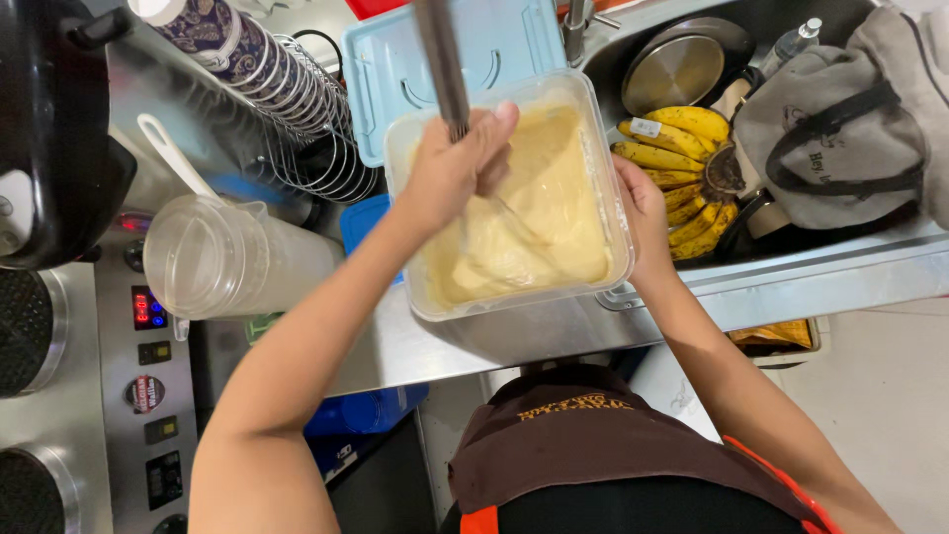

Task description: The person whisks a yellow batter in a clear plastic container using a metal whisk. They hold the container with one hand and whisk with the other, occasionally scraping the sides. The person briefly pauses to look around before resuming whisking and then sets the whisk down.

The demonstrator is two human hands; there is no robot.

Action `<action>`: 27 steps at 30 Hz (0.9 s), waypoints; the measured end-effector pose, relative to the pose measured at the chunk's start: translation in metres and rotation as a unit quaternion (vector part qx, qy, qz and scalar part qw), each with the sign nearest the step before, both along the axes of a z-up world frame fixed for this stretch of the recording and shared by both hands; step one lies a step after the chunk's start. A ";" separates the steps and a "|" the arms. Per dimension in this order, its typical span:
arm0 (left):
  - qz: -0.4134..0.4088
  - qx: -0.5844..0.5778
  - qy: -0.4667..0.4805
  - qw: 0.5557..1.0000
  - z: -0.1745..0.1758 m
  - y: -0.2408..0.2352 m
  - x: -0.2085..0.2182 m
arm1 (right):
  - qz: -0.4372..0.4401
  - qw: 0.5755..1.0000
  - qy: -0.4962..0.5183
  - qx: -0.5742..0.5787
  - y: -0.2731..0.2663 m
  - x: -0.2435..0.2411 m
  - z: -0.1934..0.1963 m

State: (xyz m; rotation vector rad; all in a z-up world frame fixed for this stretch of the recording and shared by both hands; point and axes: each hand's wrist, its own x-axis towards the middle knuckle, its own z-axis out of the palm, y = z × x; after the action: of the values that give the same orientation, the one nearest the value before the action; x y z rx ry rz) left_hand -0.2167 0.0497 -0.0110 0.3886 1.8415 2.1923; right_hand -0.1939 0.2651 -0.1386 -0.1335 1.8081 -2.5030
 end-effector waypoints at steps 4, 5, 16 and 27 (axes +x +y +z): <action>0.123 -0.012 0.122 0.985 0.000 0.008 0.001 | 0.012 0.999 -0.024 -0.017 -0.004 0.002 0.002; 0.079 0.065 0.088 0.991 0.002 0.012 0.002 | 0.015 0.999 -0.031 -0.019 -0.003 0.001 0.003; 0.054 -0.039 0.124 0.990 -0.012 0.012 -0.010 | 0.008 0.999 -0.026 -0.022 -0.005 -0.001 0.001; -0.132 0.025 -0.024 0.991 0.012 0.075 0.005 | -0.011 0.998 0.062 0.023 0.005 -0.004 -0.043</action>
State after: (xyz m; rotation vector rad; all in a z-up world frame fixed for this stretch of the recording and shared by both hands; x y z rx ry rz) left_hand -0.2114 0.1250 0.0014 0.5495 1.6105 2.0512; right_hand -0.1975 0.2697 -0.1818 -0.2751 1.9217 -2.5179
